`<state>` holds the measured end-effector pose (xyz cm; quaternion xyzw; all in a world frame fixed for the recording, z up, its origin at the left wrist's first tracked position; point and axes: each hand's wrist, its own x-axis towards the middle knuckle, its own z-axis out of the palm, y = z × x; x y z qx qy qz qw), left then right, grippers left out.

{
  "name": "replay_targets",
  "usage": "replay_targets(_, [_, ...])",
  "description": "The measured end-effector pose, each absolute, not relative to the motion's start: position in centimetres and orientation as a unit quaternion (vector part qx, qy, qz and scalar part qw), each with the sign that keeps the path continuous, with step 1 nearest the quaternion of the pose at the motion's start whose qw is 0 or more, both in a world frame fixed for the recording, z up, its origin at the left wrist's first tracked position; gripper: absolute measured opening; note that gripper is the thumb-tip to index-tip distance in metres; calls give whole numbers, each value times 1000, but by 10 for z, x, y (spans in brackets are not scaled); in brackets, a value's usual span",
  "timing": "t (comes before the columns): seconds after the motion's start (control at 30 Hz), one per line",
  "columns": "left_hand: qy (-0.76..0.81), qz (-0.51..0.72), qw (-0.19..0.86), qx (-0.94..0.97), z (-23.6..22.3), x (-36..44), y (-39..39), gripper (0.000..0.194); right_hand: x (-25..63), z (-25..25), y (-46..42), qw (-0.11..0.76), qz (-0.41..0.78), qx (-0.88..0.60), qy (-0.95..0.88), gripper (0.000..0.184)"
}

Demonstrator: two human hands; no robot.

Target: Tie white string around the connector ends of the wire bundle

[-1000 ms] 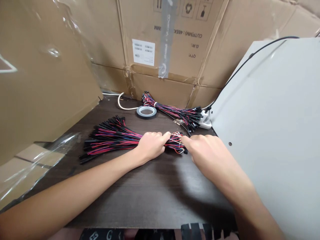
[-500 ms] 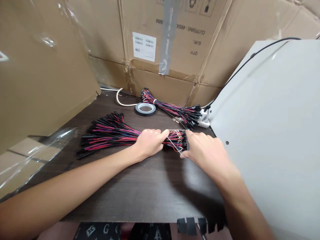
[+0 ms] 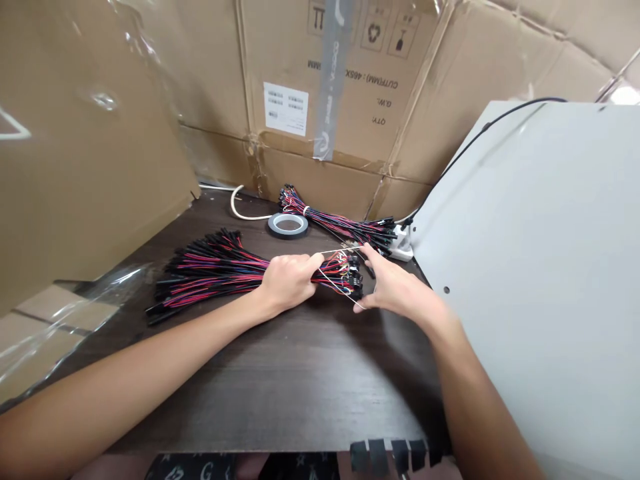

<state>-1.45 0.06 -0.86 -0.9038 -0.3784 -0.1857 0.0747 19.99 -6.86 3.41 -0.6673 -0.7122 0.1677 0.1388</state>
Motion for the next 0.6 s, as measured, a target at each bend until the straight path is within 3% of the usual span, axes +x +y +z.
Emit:
replay_targets(0.27, [-377, -223, 33, -898, 0, -19, 2, 22, 199, 29, -59, 221, 167, -618, -736, 125])
replay_targets(0.6, [-354, -280, 4, -892, -1, -21, -4, 16, 196, -2, -42, 287, 164, -547, -769, 85])
